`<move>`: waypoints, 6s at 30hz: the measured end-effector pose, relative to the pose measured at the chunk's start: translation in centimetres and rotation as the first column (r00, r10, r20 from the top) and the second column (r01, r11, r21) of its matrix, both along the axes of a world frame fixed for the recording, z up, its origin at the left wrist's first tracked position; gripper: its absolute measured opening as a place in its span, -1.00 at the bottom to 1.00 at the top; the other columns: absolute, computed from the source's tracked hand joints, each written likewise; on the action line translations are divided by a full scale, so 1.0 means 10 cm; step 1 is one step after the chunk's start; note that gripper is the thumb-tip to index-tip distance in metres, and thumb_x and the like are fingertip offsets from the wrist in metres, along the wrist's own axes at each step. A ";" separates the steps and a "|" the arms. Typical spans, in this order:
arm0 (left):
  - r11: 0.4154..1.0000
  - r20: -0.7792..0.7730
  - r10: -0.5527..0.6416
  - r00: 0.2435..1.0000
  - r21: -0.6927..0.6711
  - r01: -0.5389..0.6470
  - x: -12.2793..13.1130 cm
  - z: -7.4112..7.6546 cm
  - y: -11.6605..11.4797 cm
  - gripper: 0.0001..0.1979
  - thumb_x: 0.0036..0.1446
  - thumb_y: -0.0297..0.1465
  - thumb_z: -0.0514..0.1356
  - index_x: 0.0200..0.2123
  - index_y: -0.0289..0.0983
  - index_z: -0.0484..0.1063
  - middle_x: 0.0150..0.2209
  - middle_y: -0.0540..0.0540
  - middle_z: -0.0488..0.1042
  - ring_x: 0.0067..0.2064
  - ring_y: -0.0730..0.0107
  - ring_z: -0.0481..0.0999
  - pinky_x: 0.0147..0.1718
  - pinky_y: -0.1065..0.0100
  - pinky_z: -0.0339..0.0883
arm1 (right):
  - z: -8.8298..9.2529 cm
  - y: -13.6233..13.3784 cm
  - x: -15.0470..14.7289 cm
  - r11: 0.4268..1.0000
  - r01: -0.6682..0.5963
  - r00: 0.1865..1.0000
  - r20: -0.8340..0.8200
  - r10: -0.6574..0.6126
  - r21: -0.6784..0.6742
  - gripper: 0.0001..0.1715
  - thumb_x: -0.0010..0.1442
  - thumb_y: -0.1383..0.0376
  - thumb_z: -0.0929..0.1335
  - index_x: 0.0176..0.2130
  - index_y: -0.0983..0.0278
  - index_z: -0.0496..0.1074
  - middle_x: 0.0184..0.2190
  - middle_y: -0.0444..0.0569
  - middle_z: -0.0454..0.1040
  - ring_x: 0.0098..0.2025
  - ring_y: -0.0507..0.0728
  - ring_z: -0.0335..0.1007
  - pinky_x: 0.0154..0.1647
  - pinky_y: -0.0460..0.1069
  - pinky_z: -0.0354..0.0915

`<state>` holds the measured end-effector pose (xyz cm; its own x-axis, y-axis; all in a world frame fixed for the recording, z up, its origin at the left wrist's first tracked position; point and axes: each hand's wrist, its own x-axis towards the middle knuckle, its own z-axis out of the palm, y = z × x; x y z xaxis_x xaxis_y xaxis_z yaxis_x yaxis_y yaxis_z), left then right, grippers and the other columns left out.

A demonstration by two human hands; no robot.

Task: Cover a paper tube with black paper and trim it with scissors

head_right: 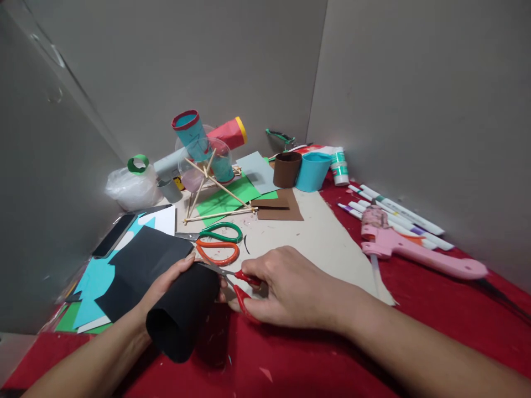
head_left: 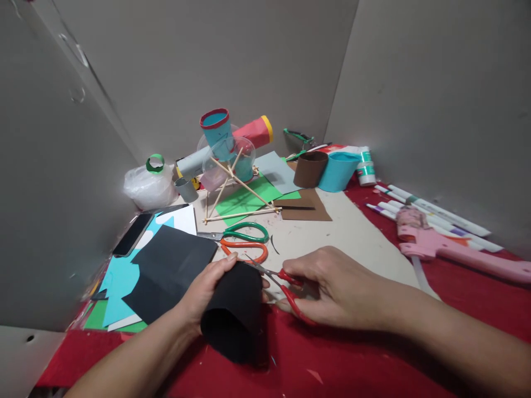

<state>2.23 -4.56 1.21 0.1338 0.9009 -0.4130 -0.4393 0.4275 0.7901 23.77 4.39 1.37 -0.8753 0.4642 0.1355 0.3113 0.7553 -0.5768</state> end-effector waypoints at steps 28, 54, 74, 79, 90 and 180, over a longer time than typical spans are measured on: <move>0.983 -0.240 -0.147 0.960 0.072 0.168 -0.02 0.12 0.00 -0.39 0.14 0.10 0.21 -0.25 -0.39 0.67 -0.45 -0.21 0.63 -0.42 0.21 0.59 -0.33 0.33 0.42 | -0.03 0.07 0.09 0.997 -0.073 0.994 0.080 0.070 0.030 -0.74 0.10 0.29 0.28 -0.56 0.22 0.13 -0.67 -0.23 0.20 -0.60 -0.02 -0.02 -0.50 -0.04 -0.10; 0.987 0.162 -0.057 0.985 0.159 0.031 -0.17 0.03 0.07 -0.66 0.13 -0.22 0.34 -0.13 -0.37 0.59 -0.14 -0.20 0.65 -0.11 0.11 0.66 -0.38 0.38 0.55 | -0.03 0.10 0.07 0.991 0.034 0.999 -0.040 -0.030 0.126 -0.68 0.18 0.28 0.25 -0.57 0.22 0.12 -0.68 -0.22 0.16 -0.60 0.00 -0.07 -0.51 -0.04 -0.14; 0.989 -0.225 0.025 0.974 0.147 0.008 -0.08 0.09 0.04 -0.59 -0.01 -0.12 0.41 -0.26 -0.36 0.63 -0.37 -0.18 0.60 -0.37 0.32 0.53 -0.36 0.42 0.38 | 0.00 0.04 0.04 1.000 0.000 1.000 -0.010 0.000 -0.006 -0.70 0.09 0.22 0.30 -0.57 0.20 0.12 -0.67 -0.22 0.21 -0.63 -0.02 0.00 -0.56 -0.07 -0.09; 0.992 -0.275 0.001 0.961 0.125 0.035 -0.08 0.07 0.02 -0.58 0.01 -0.09 0.38 -0.27 -0.36 0.61 -0.47 -0.09 0.48 -0.43 0.38 0.44 -0.40 0.41 0.32 | -0.05 0.03 0.05 0.999 -0.007 1.000 -0.004 0.008 0.049 -0.74 0.02 0.30 0.30 -0.57 0.20 0.11 -0.69 -0.25 0.16 -0.63 -0.03 -0.04 -0.56 -0.06 -0.11; 0.993 -0.299 -0.004 0.954 0.111 0.039 -0.07 0.08 0.04 -0.58 0.01 -0.08 0.38 -0.29 -0.36 0.61 -0.47 -0.11 0.50 -0.46 0.39 0.43 -0.44 0.41 0.27 | -0.07 0.06 0.06 0.998 -0.033 0.999 -0.031 0.035 0.048 -0.68 0.09 0.32 0.28 -0.59 0.21 0.05 -0.71 -0.26 0.13 -0.64 -0.03 -0.10 -0.56 -0.06 -0.14; 0.992 0.068 0.127 0.990 -0.009 -0.127 -0.15 0.07 -0.12 -0.67 0.01 -0.24 0.35 -0.24 -0.38 0.57 -0.34 -0.23 0.65 -0.35 0.07 0.64 -0.34 0.23 0.47 | -0.06 -0.05 -0.02 1.000 0.015 0.961 -0.278 -0.013 0.006 -0.64 0.16 0.14 0.37 -0.55 0.22 0.22 -0.67 -0.23 0.22 -0.62 -0.03 -0.01 -0.56 -0.10 -0.03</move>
<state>0.76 -5.77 1.91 0.0465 0.9104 -0.4110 -0.5427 0.3684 0.7548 23.58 3.85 0.79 -0.7960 0.4740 0.3764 0.1502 0.7571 -0.6358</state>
